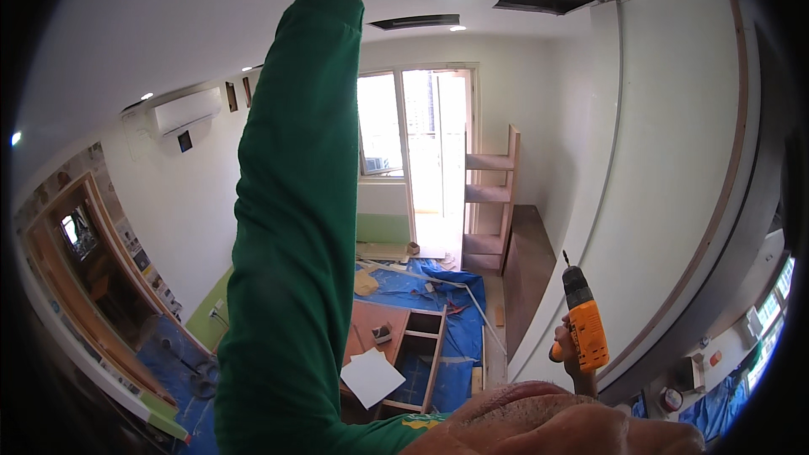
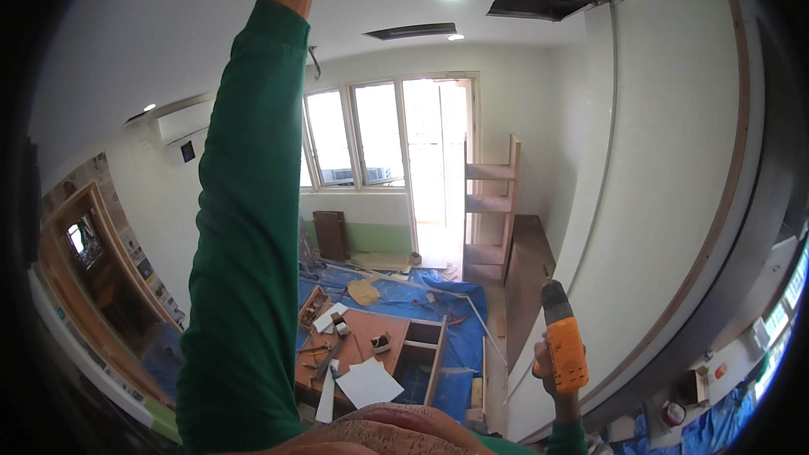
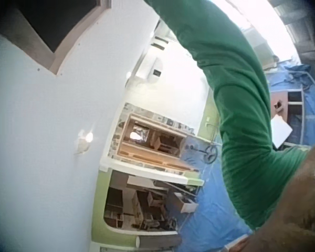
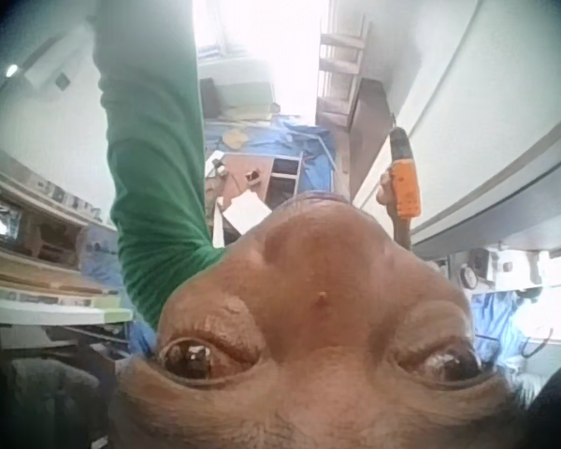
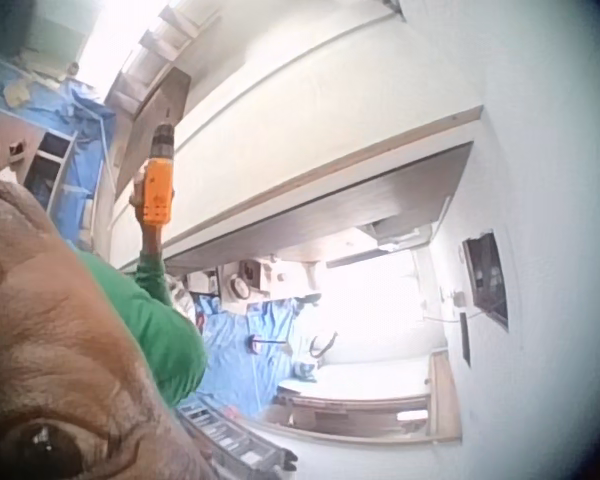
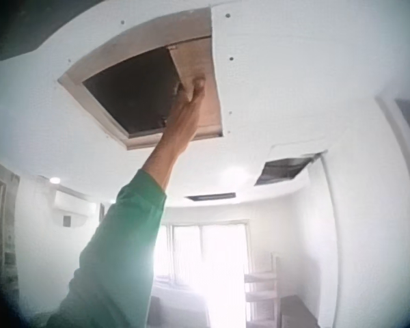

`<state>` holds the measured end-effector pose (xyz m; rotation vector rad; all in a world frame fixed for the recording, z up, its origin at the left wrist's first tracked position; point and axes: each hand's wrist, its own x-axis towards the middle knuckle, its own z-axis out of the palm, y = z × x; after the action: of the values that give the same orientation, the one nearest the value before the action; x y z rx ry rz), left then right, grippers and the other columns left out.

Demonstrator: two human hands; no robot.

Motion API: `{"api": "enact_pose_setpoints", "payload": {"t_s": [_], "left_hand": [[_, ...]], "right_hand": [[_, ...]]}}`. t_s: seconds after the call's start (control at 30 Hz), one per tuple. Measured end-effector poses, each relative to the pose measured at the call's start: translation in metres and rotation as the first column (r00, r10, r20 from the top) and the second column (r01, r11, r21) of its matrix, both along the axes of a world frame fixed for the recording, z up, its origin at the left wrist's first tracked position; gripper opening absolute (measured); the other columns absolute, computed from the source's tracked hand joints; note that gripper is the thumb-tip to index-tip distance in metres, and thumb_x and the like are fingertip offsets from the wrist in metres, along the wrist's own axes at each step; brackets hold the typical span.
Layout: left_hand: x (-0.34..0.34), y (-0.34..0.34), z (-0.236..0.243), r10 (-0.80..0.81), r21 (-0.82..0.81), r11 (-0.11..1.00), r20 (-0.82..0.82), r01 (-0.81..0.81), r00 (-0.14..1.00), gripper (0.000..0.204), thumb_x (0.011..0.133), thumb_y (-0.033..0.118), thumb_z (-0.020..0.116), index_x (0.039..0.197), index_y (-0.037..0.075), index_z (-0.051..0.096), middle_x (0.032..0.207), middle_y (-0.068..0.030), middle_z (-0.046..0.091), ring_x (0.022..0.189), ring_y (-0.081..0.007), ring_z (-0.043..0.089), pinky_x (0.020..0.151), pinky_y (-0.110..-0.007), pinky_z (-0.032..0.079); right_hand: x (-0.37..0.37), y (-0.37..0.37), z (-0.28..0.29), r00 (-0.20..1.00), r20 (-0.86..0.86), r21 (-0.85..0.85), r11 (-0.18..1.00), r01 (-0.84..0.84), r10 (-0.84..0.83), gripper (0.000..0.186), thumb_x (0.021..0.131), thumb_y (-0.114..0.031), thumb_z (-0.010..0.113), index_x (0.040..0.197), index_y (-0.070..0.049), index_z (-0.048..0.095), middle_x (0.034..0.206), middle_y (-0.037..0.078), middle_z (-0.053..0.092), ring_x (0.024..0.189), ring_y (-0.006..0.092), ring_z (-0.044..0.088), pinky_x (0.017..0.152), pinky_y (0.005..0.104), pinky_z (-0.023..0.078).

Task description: The person uses a cordless drill to fasten screws into a ceiling opening, then picks up a white ceiling panel and positions it into the opening. The person continues to secure the panel with the drill.

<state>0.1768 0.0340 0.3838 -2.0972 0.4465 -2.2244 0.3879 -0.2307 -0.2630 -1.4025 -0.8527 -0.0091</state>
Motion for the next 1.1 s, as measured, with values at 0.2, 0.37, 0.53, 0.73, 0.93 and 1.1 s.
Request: {"api": "enact_pose_setpoints", "payload": {"t_s": [0.2, 0.37, 0.53, 0.73, 0.93, 1.1], "left_hand": [[0.007, 0.018, 0.017, 0.061, -0.061, 0.996, 0.013, -0.06, 0.998, 0.121, 0.091, 0.088, 0.037, 0.159, -0.011, 0.023, 0.163, -0.0358, 0.028, 0.154, -0.0436, 0.028, 0.127, -0.047, 0.026], [0.006, 0.018, 0.017, 0.082, 0.076, 0.994, -0.019, -0.08, 0.996, 0.1, 0.09, 0.054, 0.078, 0.149, -0.014, 0.037, 0.151, -0.0363, 0.045, 0.145, -0.0449, 0.042, 0.123, -0.046, 0.032], [0.036, 0.015, -0.001, 0.004, 0.265, 0.963, 0.196, -0.057, 0.981, 0.118, 0.075, 0.027, 0.093, 0.154, -0.015, 0.017, 0.157, -0.0389, 0.027, 0.15, -0.0466, 0.03, 0.127, -0.045, 0.026], [0.063, 0.032, 0.01, 0.12, 0.121, 0.979, 0.321, -0.167, 0.94, 0.132, 0.074, 0.032, 0.094, 0.155, -0.021, 0.005, 0.163, -0.0437, 0.012, 0.155, -0.0497, 0.019, 0.129, -0.045, 0.023], [0.06, 0.031, 0.004, 0.166, 0.209, 0.942, 0.389, -0.262, 0.906, 0.119, 0.072, 0.028, 0.096, 0.149, -0.021, 0.02, 0.147, -0.0396, 0.038, 0.142, -0.0493, 0.041, 0.123, -0.047, 0.036], [0.04, 0.086, 0.003, 0.333, 0.295, 0.865, 0.27, -0.407, 0.903, 0.101, 0.079, 0.021, 0.091, 0.152, -0.01, 0.029, 0.144, -0.0313, 0.047, 0.14, -0.0414, 0.048, 0.12, -0.047, 0.039]], "right_hand": [[-0.024, 0.0, 0.051, 0.979, -0.095, 0.159, 0.974, -0.163, 0.179, 0.025, 0.089, -0.008, 0.071, 0.111, -0.006, 0.06, 0.097, 0.003, 0.06, 0.084, 0.0131, 0.062, 0.08, 0.0315, 0.053], [-0.03, -0.003, 0.053, 0.964, -0.143, 0.083, 0.973, -0.214, 0.224, 0.027, 0.088, -0.012, 0.074, 0.111, -0.007, 0.061, 0.098, 0.002, 0.06, 0.087, 0.0127, 0.061, 0.083, 0.0346, 0.053], [-0.029, -0.003, 0.047, 0.978, -0.106, 0.052, 0.983, -0.176, 0.181, 0.028, 0.087, -0.012, 0.075, 0.111, -0.006, 0.062, 0.096, 0.002, 0.059, 0.089, 0.0116, 0.06, 0.083, 0.0326, 0.053], [-0.049, -0.012, 0.056, 0.976, -0.144, 0.036, 0.987, -0.157, 0.161, 0.028, 0.087, -0.01, 0.074, 0.112, -0.005, 0.062, 0.093, 0.002, 0.06, 0.082, 0.0123, 0.064, 0.077, 0.0329, 0.057], [-0.041, -0.01, 0.035, 0.945, -0.252, 0.094, 0.977, -0.191, 0.209, 0.027, 0.088, -0.011, 0.074, 0.112, -0.005, 0.062, 0.092, 0.002, 0.062, 0.082, 0.0125, 0.065, 0.075, 0.0314, 0.056], [-0.03, 0.013, 0.0, 0.87, -0.314, 0.084, 0.924, -0.374, 0.381, 0.026, 0.086, -0.01, 0.075, 0.109, -0.007, 0.063, 0.092, 0.001, 0.062, 0.082, 0.0119, 0.065, 0.072, 0.03, 0.055]]}}
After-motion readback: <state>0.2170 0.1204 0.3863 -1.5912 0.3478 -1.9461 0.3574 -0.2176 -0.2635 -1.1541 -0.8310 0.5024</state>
